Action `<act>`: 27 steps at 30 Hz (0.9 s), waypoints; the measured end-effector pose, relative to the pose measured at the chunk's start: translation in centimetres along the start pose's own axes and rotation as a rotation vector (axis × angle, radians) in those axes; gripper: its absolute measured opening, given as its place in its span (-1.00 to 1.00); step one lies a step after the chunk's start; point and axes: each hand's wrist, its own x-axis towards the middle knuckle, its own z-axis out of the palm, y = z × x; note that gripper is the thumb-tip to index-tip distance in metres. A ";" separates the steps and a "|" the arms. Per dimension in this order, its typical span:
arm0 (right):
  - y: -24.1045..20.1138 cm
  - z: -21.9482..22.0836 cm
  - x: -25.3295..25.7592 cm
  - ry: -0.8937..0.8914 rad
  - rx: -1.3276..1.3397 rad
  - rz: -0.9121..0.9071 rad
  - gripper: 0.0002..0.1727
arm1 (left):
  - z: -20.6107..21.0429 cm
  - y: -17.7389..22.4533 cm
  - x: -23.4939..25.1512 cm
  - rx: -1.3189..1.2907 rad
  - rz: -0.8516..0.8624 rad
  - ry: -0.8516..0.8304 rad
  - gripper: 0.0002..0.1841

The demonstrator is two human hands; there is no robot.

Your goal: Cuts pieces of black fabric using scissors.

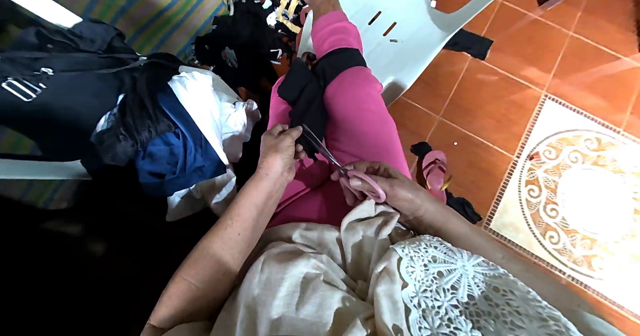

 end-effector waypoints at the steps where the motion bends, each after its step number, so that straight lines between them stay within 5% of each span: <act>1: 0.0 -0.1 -0.1 -0.014 0.004 0.002 -0.82 | -0.1 0.0 0.0 -0.005 -0.001 -0.001 -0.93; 27: -0.4 0.1 -1.2 -0.014 -0.071 0.060 -0.83 | -0.5 0.3 -0.4 0.284 0.154 0.040 -0.83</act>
